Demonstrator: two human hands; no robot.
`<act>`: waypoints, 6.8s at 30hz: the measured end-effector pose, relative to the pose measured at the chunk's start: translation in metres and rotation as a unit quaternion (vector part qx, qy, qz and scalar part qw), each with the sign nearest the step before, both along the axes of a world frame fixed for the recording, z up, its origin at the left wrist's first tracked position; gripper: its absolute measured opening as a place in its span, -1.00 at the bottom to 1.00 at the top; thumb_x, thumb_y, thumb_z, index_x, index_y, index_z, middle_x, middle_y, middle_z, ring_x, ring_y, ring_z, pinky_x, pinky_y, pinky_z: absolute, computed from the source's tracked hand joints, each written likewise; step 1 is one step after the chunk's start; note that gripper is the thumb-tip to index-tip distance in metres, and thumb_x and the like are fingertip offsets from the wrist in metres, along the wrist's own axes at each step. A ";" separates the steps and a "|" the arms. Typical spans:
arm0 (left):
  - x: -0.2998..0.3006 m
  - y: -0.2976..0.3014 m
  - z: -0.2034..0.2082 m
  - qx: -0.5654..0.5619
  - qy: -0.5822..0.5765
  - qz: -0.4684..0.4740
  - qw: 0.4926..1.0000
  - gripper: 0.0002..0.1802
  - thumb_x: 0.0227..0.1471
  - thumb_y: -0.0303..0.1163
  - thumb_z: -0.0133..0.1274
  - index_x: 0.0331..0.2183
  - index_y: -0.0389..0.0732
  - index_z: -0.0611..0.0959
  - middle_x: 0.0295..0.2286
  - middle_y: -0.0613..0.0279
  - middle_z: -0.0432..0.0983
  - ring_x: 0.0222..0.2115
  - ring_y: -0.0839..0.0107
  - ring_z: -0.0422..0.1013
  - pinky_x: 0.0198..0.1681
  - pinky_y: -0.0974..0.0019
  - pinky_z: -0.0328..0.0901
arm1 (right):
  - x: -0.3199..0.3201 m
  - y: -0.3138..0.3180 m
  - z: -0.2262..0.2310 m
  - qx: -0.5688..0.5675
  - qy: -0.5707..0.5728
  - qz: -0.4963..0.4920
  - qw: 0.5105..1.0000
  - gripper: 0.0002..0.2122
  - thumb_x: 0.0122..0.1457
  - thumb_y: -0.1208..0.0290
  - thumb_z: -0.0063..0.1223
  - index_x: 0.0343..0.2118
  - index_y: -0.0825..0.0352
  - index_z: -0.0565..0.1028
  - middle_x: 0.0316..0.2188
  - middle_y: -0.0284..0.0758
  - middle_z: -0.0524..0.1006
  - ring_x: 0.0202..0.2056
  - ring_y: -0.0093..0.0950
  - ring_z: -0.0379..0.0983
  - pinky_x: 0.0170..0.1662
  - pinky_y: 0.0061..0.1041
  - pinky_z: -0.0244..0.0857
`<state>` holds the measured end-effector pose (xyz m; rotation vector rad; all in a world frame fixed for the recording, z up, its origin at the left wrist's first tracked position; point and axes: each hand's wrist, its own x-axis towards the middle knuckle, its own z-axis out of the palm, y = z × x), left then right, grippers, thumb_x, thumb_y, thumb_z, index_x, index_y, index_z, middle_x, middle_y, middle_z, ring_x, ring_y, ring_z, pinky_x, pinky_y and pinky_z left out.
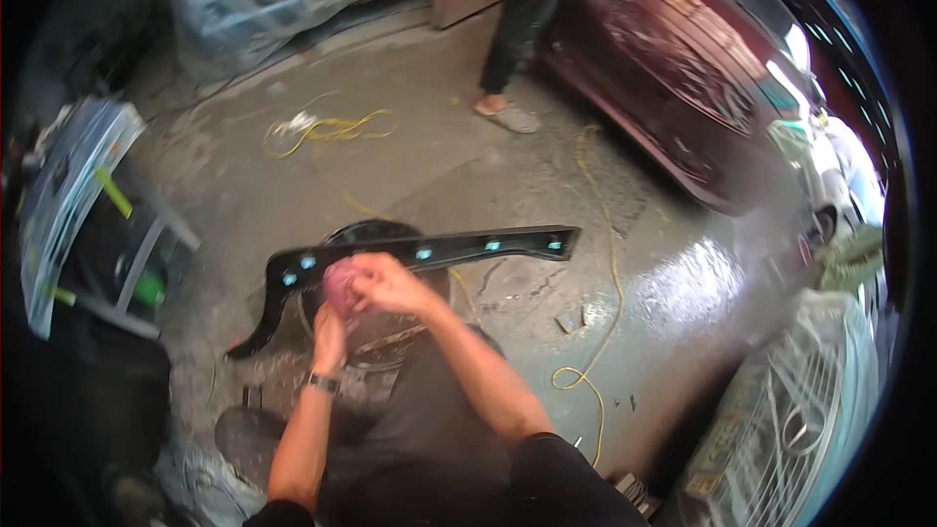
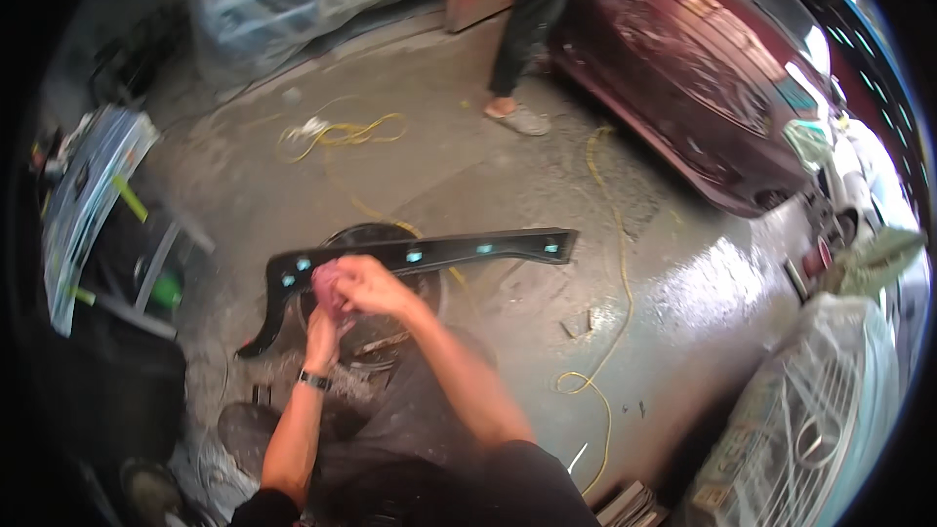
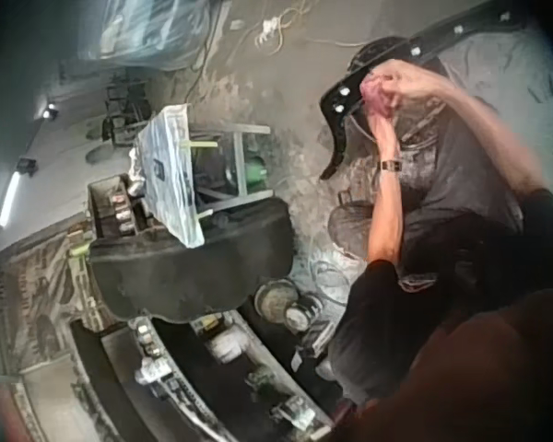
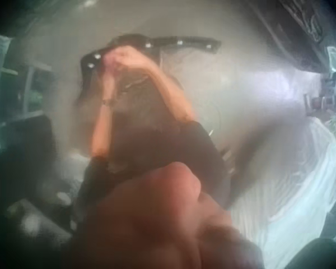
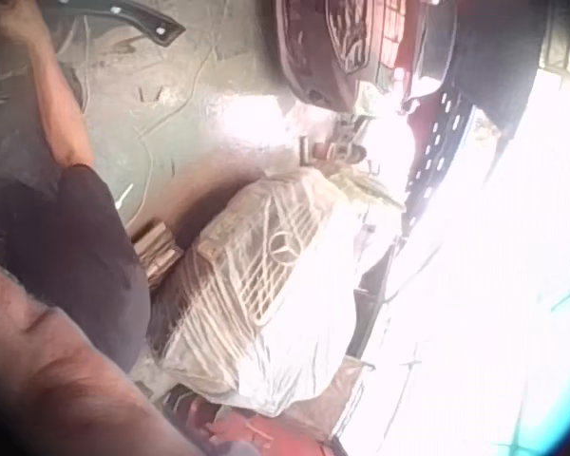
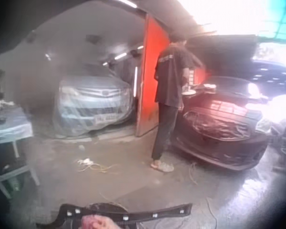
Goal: The person sits on the floor and wipes a long, black car trim piece with a pink cloth. They clean both sides of the trim, then stand up and place the piece on a metal rack with other parts.
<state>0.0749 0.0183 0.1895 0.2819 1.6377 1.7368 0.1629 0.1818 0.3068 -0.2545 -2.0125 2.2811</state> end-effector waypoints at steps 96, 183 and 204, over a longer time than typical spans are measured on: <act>-0.093 -0.102 0.073 -0.178 0.736 -0.124 0.641 -0.76 -0.15 -0.39 0.19 -0.34 -0.12 0.53 -0.49 0.19 0.57 -0.50 0.17 0.54 -0.47 0.19 0.42 | -0.058 -0.164 -0.038 -0.221 -0.179 -0.062 0.957 -0.95 -0.02 0.56 0.04 -0.54 0.28 0.42 -0.76 -0.47 0.30 -0.78 -0.65 0.16 -0.77 -0.50 -0.10; -0.022 0.105 0.049 -0.197 0.742 0.047 0.640 -0.36 -0.21 0.12 0.31 -0.11 -0.01 0.63 -0.18 0.33 0.51 -0.14 0.25 0.37 -0.07 0.12 0.15 | 0.240 0.149 -0.097 0.445 -0.289 -0.553 0.642 -0.74 0.04 0.35 0.27 -0.38 0.49 0.53 -0.43 0.04 0.56 -0.42 -0.03 0.56 -0.33 -0.16 0.41; -0.024 0.104 0.047 -0.185 0.742 0.058 0.641 -0.37 -0.19 0.12 0.30 -0.10 0.00 0.62 -0.19 0.33 0.50 -0.14 0.25 0.36 -0.06 0.12 0.13 | 0.224 0.157 -0.117 0.574 -0.279 -0.466 0.613 -0.83 0.01 0.51 0.09 -0.38 0.45 0.36 -0.44 0.09 0.50 -0.42 0.11 0.48 -0.35 0.02 0.35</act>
